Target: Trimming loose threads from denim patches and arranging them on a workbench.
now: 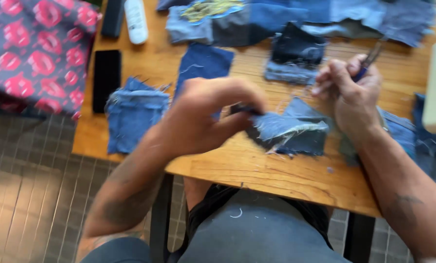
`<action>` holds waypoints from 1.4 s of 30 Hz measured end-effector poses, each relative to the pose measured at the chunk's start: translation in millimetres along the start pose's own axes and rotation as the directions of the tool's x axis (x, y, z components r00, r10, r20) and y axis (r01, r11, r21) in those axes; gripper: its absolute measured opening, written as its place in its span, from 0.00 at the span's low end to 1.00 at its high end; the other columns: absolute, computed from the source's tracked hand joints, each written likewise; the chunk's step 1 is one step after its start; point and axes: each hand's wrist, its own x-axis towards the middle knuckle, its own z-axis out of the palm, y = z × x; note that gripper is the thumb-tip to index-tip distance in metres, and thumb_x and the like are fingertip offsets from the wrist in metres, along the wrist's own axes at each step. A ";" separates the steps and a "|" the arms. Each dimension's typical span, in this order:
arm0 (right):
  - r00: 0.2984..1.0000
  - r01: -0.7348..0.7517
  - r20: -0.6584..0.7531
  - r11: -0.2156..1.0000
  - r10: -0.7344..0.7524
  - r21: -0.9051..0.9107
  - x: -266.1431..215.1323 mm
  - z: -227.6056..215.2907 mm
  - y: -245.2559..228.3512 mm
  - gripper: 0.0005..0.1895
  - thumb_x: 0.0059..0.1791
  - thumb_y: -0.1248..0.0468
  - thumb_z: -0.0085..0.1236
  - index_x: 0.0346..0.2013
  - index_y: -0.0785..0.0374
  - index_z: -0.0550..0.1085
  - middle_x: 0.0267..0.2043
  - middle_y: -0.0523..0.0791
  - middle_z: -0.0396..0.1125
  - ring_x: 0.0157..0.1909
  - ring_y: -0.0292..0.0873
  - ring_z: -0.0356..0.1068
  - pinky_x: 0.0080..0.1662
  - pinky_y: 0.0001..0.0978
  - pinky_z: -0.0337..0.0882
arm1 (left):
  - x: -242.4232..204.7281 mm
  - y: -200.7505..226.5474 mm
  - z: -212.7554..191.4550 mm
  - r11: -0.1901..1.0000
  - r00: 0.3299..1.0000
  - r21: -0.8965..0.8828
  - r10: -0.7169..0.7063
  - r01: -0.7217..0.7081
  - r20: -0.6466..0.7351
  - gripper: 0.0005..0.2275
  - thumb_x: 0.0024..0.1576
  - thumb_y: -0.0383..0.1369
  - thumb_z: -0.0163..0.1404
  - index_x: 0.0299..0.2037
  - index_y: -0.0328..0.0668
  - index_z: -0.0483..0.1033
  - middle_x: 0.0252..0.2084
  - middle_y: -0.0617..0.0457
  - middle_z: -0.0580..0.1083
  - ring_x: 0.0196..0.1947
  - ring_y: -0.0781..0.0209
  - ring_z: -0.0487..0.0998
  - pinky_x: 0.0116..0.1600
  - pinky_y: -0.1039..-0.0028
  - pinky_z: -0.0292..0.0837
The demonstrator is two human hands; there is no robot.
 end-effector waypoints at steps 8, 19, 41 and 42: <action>0.998 0.061 0.017 0.986 -0.059 -0.158 -0.8 3.2 8.7 0.18 0.66 0.71 0.49 0.39 0.51 0.54 0.39 0.55 0.71 0.25 0.45 0.70 0.25 0.26 0.66 | -118.0 37.7 -93.7 0.650 0.654 0.079 -0.744 0.756 -0.136 0.07 0.57 0.20 0.53 0.42 0.39 0.80 0.35 0.51 0.80 0.25 0.67 0.82 0.23 0.82 0.82; 0.999 0.047 0.029 0.932 -0.039 -0.359 -3.3 -3.1 -32.1 0.21 0.60 0.67 0.54 0.32 0.52 0.53 0.27 0.45 0.61 0.23 0.35 0.56 0.21 0.25 0.57 | -102.3 -37.7 7.2 0.476 0.843 0.700 -0.365 0.533 -0.394 0.09 0.59 0.32 0.66 0.46 0.41 0.85 0.44 0.48 0.80 0.46 0.45 0.74 0.51 0.60 0.67; 0.912 0.324 0.337 0.913 -0.232 -0.247 -4.4 -10.2 -51.6 0.24 0.52 0.75 0.59 0.36 0.53 0.52 0.38 0.44 0.64 0.44 0.37 0.63 0.47 0.25 0.64 | 17.0 -92.5 96.7 0.543 0.790 -0.600 -0.545 0.587 0.280 0.15 0.50 0.28 0.60 0.37 0.50 0.63 0.31 0.60 0.68 0.27 0.72 0.69 0.30 0.79 0.68; 0.921 0.333 0.298 0.904 -0.251 -0.269 -6.0 -6.6 -50.8 0.24 0.52 0.75 0.60 0.35 0.53 0.51 0.37 0.43 0.64 0.41 0.35 0.61 0.45 0.24 0.62 | 24.9 -91.1 92.1 0.431 0.784 -0.691 -0.524 0.580 0.332 0.20 0.49 0.33 0.65 0.45 0.48 0.65 0.35 0.55 0.73 0.28 0.66 0.77 0.30 0.75 0.79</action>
